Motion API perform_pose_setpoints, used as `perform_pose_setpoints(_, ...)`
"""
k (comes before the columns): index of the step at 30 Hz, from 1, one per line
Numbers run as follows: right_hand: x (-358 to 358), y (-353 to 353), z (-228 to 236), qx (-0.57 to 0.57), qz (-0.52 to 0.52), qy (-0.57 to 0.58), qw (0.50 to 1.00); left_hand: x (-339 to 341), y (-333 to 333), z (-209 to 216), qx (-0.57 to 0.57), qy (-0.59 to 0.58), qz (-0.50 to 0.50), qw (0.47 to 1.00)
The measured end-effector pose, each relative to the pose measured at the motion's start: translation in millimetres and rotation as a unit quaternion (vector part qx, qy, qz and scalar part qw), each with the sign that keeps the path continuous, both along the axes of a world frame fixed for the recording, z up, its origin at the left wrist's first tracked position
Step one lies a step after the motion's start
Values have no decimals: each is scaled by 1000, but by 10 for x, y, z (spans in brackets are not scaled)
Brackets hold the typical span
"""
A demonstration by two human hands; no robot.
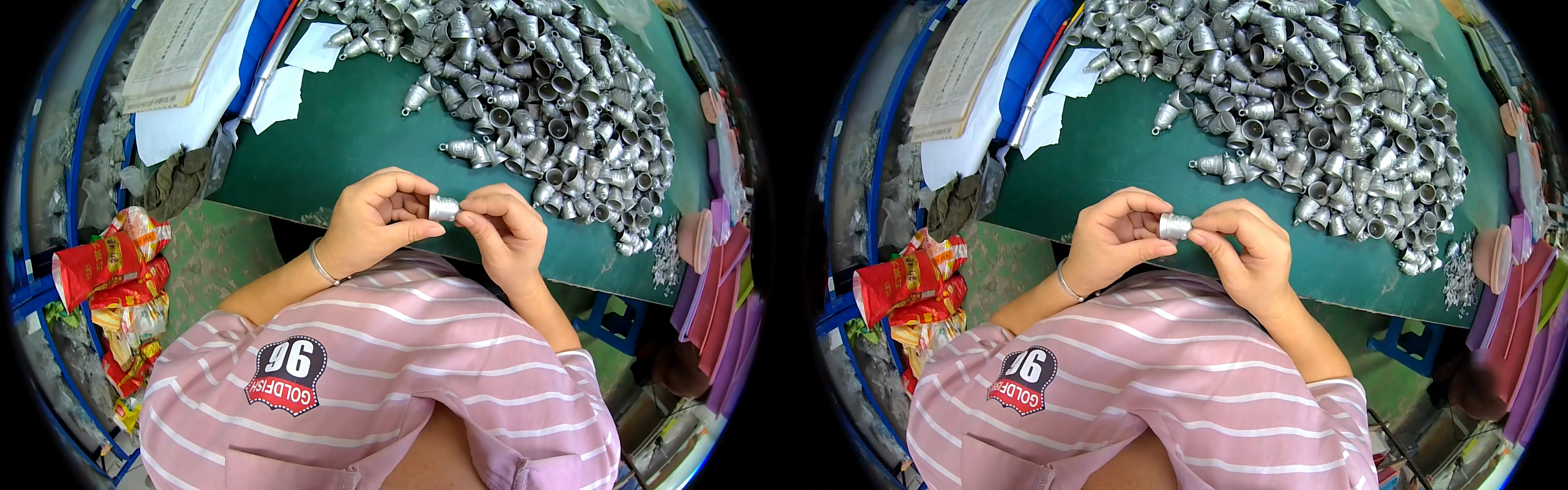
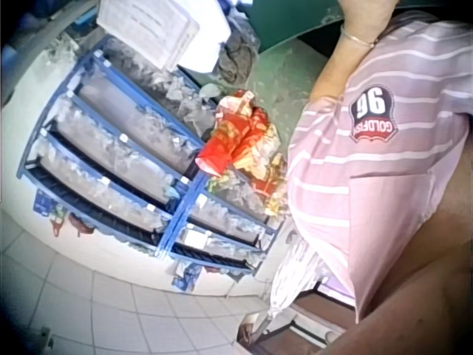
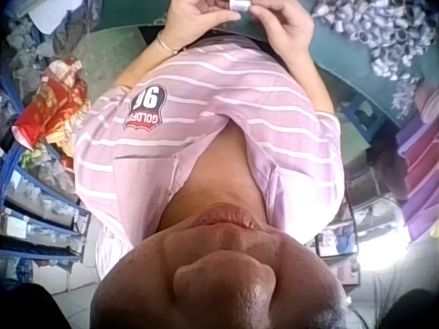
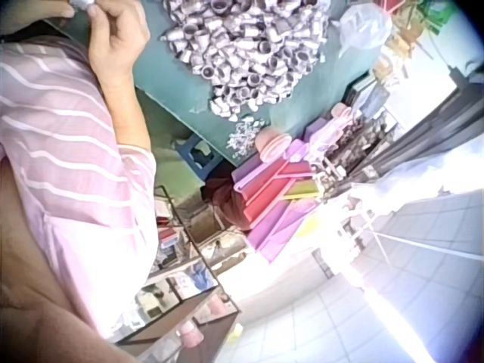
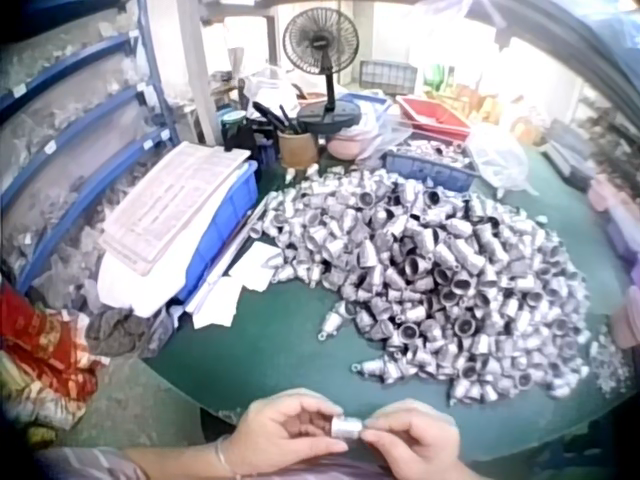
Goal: The person sits at a green workbench and repeatedly picks up small silver metal bell halves and tiny metal rings. They insert the rings into the bells and press the two halves together to assemble them. The person places the finished bells into a growing pile on the table.
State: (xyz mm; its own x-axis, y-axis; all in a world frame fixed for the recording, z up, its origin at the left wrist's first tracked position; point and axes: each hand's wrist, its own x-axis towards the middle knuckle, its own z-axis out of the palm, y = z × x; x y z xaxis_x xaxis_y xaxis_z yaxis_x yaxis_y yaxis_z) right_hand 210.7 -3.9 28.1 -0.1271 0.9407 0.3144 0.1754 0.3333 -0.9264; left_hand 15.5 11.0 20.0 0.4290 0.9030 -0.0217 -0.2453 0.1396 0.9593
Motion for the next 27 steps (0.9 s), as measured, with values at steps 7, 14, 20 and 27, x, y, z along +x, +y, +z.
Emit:
perform_pose_setpoints(7,-14,19,21,64,-7,-41,997,30,-17,-23,-13,-19,22,999)
perform_pose_setpoints(14,-35,-6,28,56,-31,-53,997,36,-20,-23,-12,-14,29,999)
perform_pose_setpoints(20,-72,-21,2,49,-38,-80,995,-5,9,-17,171,94,39,980)
perform_pose_setpoints(27,-106,17,-91,83,-8,-107,991,22,41,66,305,183,96,930)
